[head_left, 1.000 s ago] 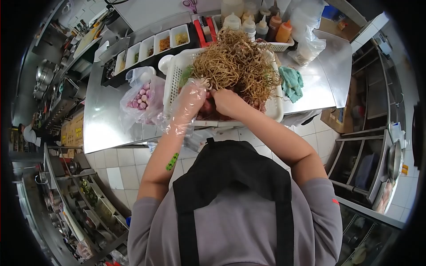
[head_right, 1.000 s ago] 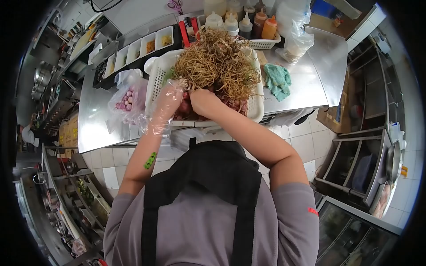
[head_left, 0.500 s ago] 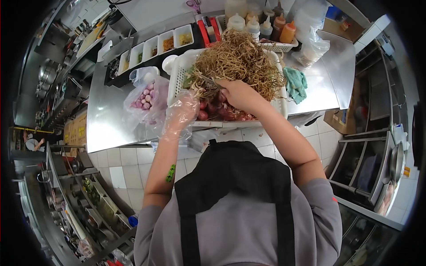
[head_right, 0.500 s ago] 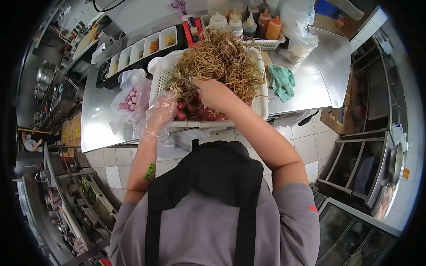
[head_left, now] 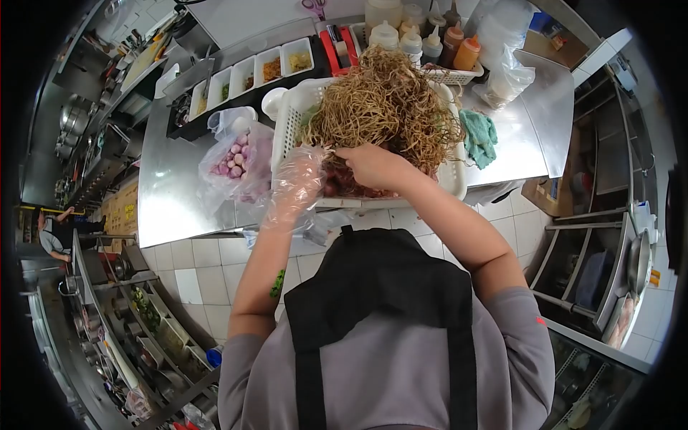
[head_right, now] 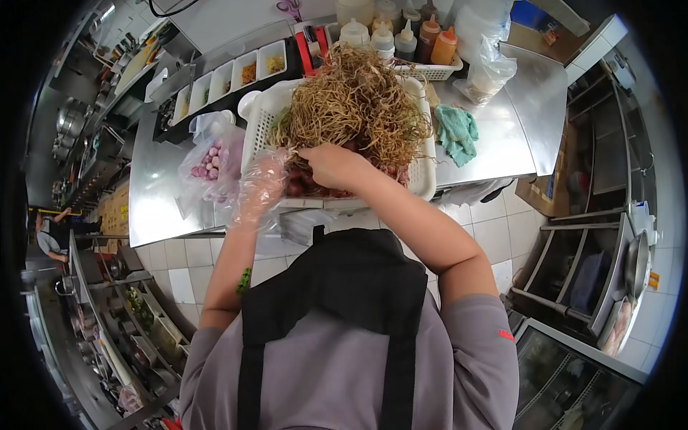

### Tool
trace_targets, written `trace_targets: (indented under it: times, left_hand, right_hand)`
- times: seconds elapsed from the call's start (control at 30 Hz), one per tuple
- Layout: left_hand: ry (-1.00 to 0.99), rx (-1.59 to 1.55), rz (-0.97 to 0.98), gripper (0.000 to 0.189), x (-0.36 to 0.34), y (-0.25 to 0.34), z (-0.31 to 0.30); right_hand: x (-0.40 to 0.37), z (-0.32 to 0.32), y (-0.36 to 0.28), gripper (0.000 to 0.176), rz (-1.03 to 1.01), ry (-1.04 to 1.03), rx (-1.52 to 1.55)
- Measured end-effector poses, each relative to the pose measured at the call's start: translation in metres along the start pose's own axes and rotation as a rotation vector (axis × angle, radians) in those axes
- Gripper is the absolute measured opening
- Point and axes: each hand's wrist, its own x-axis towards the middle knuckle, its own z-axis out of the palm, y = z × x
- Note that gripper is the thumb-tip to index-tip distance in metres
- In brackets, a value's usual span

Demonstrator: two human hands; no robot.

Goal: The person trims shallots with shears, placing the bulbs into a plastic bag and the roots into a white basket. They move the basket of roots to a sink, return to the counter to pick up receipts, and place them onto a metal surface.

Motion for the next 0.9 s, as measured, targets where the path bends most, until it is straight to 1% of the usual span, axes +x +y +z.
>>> trace_targets:
  times: [0.03,0.07,0.1,0.13,0.17,0.2,0.23,0.3,0.33,0.37,0.4,0.43,0.47,0.5,0.53,0.57,0.63,0.67,0.7,0.77,0.8,0.83,0.87,0.9]
  left_hand:
    - [-0.001,-0.003,-0.002,0.027,0.001,0.001,0.0]
    - [-0.029,0.001,-0.05,0.026,0.004,0.002,0.002]
    - [-0.062,0.003,-0.1,0.025,0.003,0.003,0.003]
    - [-0.063,0.001,-0.1,0.025,0.003,0.0,0.006]
    - [-0.008,-0.036,-0.041,0.03,0.003,-0.006,0.009]
    - [0.046,-0.074,0.018,0.034,0.004,-0.007,0.008]
    - [0.047,-0.073,0.017,0.034,0.006,-0.006,0.008]
    - [-0.08,-0.041,-0.169,0.027,0.008,0.001,0.007]
    - [-0.079,-0.041,-0.168,0.027,0.01,0.006,0.008]
    - [-0.146,0.026,-0.182,0.027,0.011,0.011,0.01]
    - [-0.212,0.093,-0.191,0.027,0.012,0.014,0.011]
    - [-0.211,0.094,-0.182,0.027,0.012,0.013,0.015]
    - [-0.035,-0.073,-0.118,0.025,0.008,0.01,0.021]
    - [0.144,-0.241,-0.055,0.023,0.009,0.012,0.017]
    - [-0.04,-0.508,-0.268,0.018,0.01,0.011,0.01]
    - [-0.042,-0.509,-0.268,0.018,0.01,0.011,0.001]
    - [-0.19,-0.799,-0.629,0.02,0.017,0.017,-0.024]
    - [-0.077,-0.819,-0.578,0.021,0.013,0.013,-0.017]
    - [-0.074,-0.82,-0.584,0.021,0.006,-0.002,0.0]
    - [-0.158,-0.728,-0.545,0.022,-0.001,-0.036,0.034]
    - [-0.156,-0.731,-0.546,0.022,0.003,-0.028,0.025]
    - [-0.11,-0.581,-0.511,0.023,0.012,-0.012,0.009]
    - [-0.065,-0.431,-0.475,0.025,0.017,-0.002,0.0]
    - [-0.067,-0.432,-0.472,0.025,0.017,0.0,0.0]
  right_hand:
    - [0.002,-0.007,-0.001,0.035,0.001,-0.077,0.023]
    - [0.003,-0.01,-0.001,0.033,0.004,-0.155,0.047]
    - [0.003,-0.005,-0.001,0.033,0.01,-0.161,0.051]
    - [0.008,-0.001,0.0,0.03,0.014,-0.136,0.05]
    - [0.012,0.0,0.0,0.028,0.016,-0.109,0.047]
    - [0.0,-0.012,-0.016,0.027,0.112,-0.114,0.148]
    - [-0.003,-0.008,-0.012,0.027,0.11,-0.114,0.147]
    - [-0.007,0.006,0.002,0.033,-0.016,-0.076,0.056]
    - [-0.005,0.009,0.006,0.034,-0.001,-0.094,0.06]
    - [-0.002,0.013,0.01,0.034,0.004,-0.094,0.064]
    - [0.005,0.014,0.008,0.032,0.097,-0.183,-0.035]
    - [0.009,0.011,0.008,0.031,0.188,-0.268,-0.138]
    - [0.01,0.011,0.012,0.031,0.191,-0.261,-0.136]
    - [0.009,0.01,0.014,0.029,0.163,-0.148,-0.076]
    - [0.007,0.008,0.016,0.027,0.136,-0.039,-0.016]
    - [0.003,0.003,0.021,0.026,0.104,0.064,0.08]
    - [-0.011,-0.012,0.025,0.027,0.087,0.204,0.067]
    - [-0.019,-0.023,0.026,0.027,0.083,0.202,0.065]
    - [-0.029,-0.037,0.024,0.028,0.058,0.194,0.038]
    - [-0.045,-0.059,0.012,0.028,0.029,0.18,0.004]
    - [-0.054,-0.068,0.003,0.028,0.052,0.153,-0.087]
    - [-0.061,-0.071,-0.002,0.029,0.076,0.129,-0.179]
    - [-0.063,-0.067,-0.004,0.025,0.018,0.141,-0.244]
    - [-0.06,-0.06,-0.006,0.025,0.021,0.143,-0.244]
